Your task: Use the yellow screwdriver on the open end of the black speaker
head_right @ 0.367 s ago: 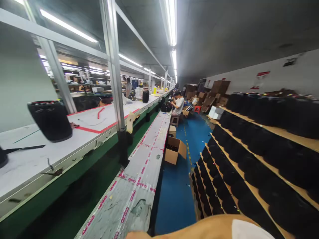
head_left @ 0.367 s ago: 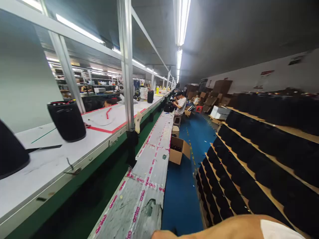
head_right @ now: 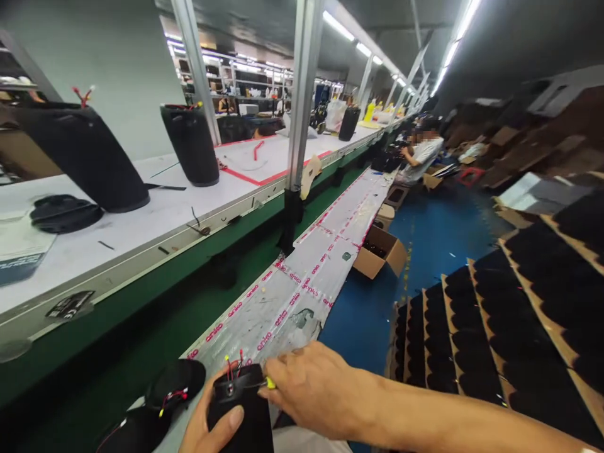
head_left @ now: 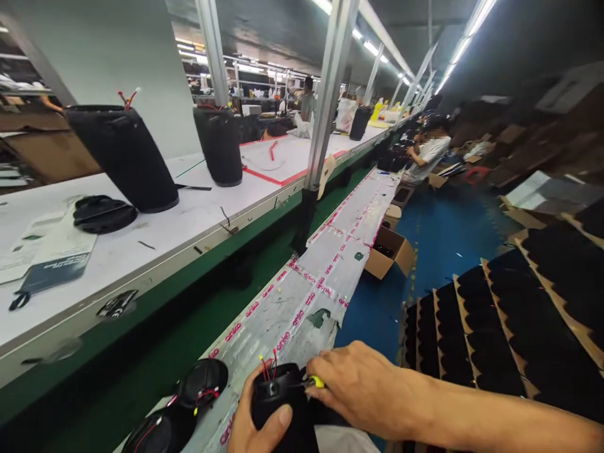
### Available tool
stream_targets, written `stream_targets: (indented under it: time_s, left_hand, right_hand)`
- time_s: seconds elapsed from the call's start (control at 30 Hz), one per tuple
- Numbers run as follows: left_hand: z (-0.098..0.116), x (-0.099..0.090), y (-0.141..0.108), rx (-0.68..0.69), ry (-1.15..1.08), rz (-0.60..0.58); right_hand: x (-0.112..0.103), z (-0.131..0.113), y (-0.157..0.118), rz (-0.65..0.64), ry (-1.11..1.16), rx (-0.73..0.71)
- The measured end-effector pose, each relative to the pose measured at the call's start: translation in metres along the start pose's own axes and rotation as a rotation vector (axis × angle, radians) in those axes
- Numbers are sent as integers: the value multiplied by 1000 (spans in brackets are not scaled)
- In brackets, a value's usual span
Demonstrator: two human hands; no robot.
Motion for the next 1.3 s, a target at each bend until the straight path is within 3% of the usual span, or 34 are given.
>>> stream_targets:
  time_s: [0.2, 0.57, 0.77, 1.1, 1.3]
  left_hand:
    - [-16, -1, 1, -31, 1, -57]
    - [-10, -1, -2, 7, 26, -60]
    - [-10, 2, -2, 9, 19, -100]
    - [6, 4, -11, 6, 149, 21]
    - [13, 1, -17, -17, 260, 142]
  right_hand:
    - [8, -2, 1, -64, -107, -52]
    - [10, -9, 2, -23, -185, -167]
    - [9, -7, -2, 7, -215, -154]
    - [11, -18, 2, -131, -154, -158]
    - [11, -24, -3, -93, -189, -189]
Point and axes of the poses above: each hand's wrist, its own y-axis towards the middle knuckle, its own x-axis out of the palm, z = x × y, the point moved 7 cm from there along y, towards the middle knuckle, and after that the axes turned 9 degrees about y, right-handed, at the moved point
